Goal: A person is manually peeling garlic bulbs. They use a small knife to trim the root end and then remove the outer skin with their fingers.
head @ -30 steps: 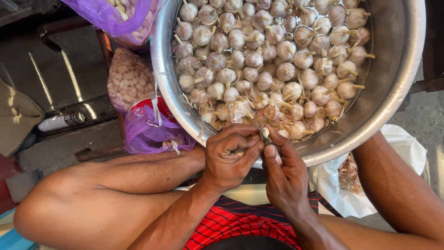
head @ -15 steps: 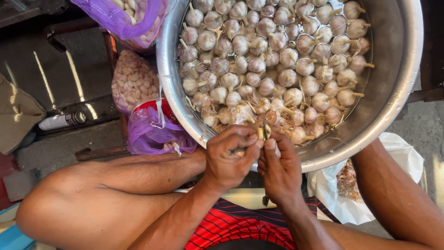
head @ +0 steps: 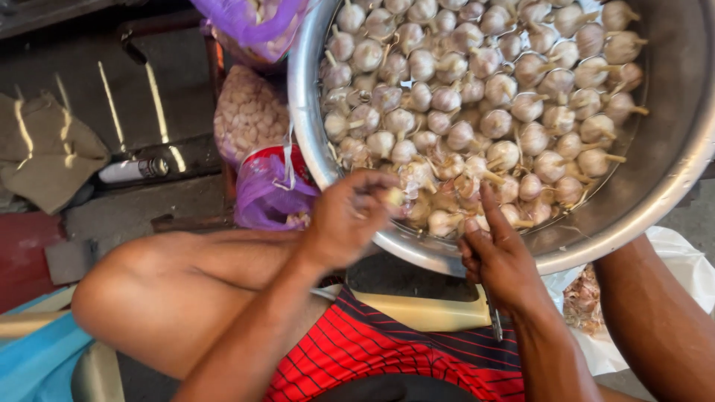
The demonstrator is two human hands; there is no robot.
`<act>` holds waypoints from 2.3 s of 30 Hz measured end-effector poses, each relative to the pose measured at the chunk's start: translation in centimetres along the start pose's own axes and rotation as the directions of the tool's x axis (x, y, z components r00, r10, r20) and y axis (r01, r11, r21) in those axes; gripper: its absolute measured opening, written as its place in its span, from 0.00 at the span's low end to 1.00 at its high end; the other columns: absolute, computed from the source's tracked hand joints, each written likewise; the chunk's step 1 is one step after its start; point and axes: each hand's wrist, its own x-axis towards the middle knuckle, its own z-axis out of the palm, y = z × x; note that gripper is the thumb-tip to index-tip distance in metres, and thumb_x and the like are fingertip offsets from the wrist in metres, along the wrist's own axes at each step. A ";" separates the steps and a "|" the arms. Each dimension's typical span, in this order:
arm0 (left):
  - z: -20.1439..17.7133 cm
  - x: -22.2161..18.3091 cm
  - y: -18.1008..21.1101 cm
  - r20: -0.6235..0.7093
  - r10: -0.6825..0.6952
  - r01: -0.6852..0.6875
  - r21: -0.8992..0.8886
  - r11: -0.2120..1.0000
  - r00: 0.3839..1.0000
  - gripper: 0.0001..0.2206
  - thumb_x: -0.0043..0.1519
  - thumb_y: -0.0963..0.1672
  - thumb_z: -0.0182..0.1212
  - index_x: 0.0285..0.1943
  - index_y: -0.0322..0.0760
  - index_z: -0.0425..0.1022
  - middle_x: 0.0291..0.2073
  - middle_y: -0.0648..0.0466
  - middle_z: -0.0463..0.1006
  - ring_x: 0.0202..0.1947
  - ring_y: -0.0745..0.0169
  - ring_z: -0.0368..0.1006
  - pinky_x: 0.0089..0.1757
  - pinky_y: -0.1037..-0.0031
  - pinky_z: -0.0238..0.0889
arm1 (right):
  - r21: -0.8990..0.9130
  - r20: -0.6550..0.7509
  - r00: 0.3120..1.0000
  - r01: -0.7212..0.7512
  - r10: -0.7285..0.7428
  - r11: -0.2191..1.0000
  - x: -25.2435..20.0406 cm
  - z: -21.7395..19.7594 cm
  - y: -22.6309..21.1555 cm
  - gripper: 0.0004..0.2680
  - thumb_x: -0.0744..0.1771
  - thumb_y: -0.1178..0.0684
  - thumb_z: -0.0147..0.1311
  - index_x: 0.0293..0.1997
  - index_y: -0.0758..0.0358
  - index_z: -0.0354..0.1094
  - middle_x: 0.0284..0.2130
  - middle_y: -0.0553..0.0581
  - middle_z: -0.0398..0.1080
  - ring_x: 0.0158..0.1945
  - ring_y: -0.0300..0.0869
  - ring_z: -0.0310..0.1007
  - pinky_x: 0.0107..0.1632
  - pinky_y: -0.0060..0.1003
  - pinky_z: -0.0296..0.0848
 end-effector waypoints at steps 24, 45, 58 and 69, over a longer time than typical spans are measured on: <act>-6.2 0.5 0.7 -0.278 -0.392 0.480 0.555 0.679 0.877 0.18 0.63 0.53 0.63 0.35 0.33 0.81 0.22 0.42 0.82 0.30 0.49 0.82 0.34 0.59 0.76 | 0.287 -0.049 0.986 -0.140 0.161 0.948 2.5 -7.9 5.2 0.15 0.74 0.45 0.42 0.65 0.59 0.63 0.25 0.54 0.57 0.20 0.35 0.55 0.17 0.24 0.55; 6.0 1.8 -2.6 0.234 0.058 -0.042 -0.074 0.996 0.971 0.23 0.55 0.38 0.73 0.62 0.36 0.78 0.54 0.47 0.76 0.50 0.61 0.76 0.49 0.73 0.76 | 0.143 -0.129 0.933 0.352 -0.335 0.925 0.1 -3.1 5.6 0.21 0.64 0.68 0.57 0.67 0.73 0.62 0.42 0.59 0.65 0.17 0.34 0.65 0.15 0.25 0.66; 5.7 1.6 -1.3 0.211 0.190 -0.195 0.002 0.981 0.959 0.23 0.59 0.40 0.68 0.65 0.36 0.74 0.40 0.45 0.79 0.39 0.59 0.75 0.40 0.70 0.76 | 0.114 -0.157 0.927 0.359 -0.340 0.926 0.2 -2.8 4.3 0.16 0.66 0.67 0.56 0.61 0.78 0.66 0.38 0.59 0.65 0.18 0.31 0.62 0.17 0.26 0.64; 5.7 1.6 -0.1 0.215 0.288 -0.310 0.076 0.948 0.933 0.23 0.56 0.38 0.70 0.62 0.35 0.73 0.40 0.46 0.78 0.35 0.56 0.80 0.35 0.72 0.77 | 0.123 -0.036 0.894 0.447 -0.446 0.886 -0.8 -1.7 2.6 0.18 0.68 0.63 0.53 0.67 0.74 0.61 0.15 0.49 0.56 0.16 0.32 0.56 0.20 0.25 0.59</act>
